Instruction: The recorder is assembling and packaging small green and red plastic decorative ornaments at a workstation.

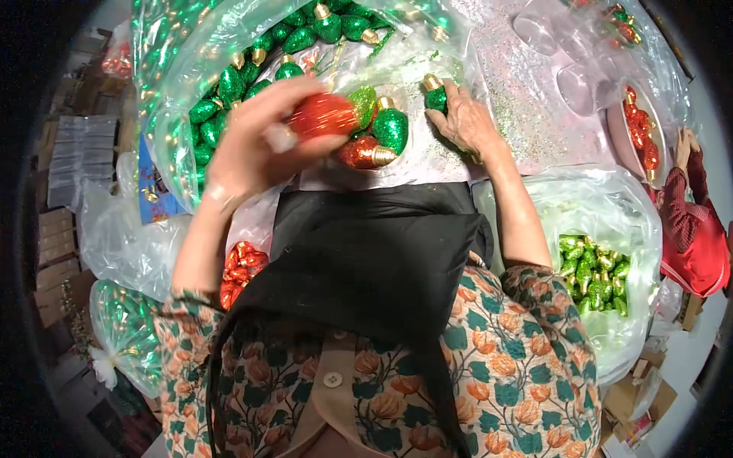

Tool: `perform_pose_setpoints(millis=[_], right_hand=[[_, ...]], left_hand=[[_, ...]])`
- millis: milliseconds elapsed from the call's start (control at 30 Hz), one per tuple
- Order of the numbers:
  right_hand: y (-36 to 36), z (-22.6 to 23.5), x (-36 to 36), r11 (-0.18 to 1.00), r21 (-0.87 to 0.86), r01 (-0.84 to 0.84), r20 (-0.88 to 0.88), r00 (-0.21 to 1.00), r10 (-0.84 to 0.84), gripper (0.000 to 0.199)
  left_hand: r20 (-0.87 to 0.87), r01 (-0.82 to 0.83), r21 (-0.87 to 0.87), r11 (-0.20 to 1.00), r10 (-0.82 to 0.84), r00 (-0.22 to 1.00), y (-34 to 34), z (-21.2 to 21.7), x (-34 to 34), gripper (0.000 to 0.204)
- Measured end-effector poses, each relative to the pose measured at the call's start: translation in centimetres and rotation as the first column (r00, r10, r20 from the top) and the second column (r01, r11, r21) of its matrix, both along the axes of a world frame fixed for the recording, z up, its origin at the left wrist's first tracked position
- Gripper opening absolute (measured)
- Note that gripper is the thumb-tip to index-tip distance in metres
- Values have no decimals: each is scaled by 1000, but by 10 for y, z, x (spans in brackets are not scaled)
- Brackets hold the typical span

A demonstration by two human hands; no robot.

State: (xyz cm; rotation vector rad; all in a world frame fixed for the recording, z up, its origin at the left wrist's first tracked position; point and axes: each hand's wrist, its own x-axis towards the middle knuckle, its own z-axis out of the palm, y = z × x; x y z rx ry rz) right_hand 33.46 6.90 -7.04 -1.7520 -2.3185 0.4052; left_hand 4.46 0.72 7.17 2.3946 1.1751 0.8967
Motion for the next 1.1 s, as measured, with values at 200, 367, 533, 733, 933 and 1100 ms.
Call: perform_pose_setpoints(millis=[200,367,533,733,933,1100], right_hand=[[-7,2,-5,999,31,6,71,997,-9,62],[-7,-5,1,999,37,-3,29,1000,2,63],[0,3,3,998,8,-68,0,998,68,63],[-5,9,-3,993,-49,-103,-57,993,100,61],[4,7,2,994,-81,-76,-56,996,71,61],[15,28,4,967,-256,-5,-589,793,-152,61]], left_hand=[[-484,277,-64,959,-272,831,73,-28,46,39],[-464,392,-166,905,-423,779,82,-26,60,40],[-516,447,-20,894,-393,761,104,-41,68,41],[-588,353,128,927,-216,780,126,-51,46,43],[-552,171,-299,939,-317,771,107,-26,24,45],[-521,122,-394,911,-330,787,99,-21,8,49]])
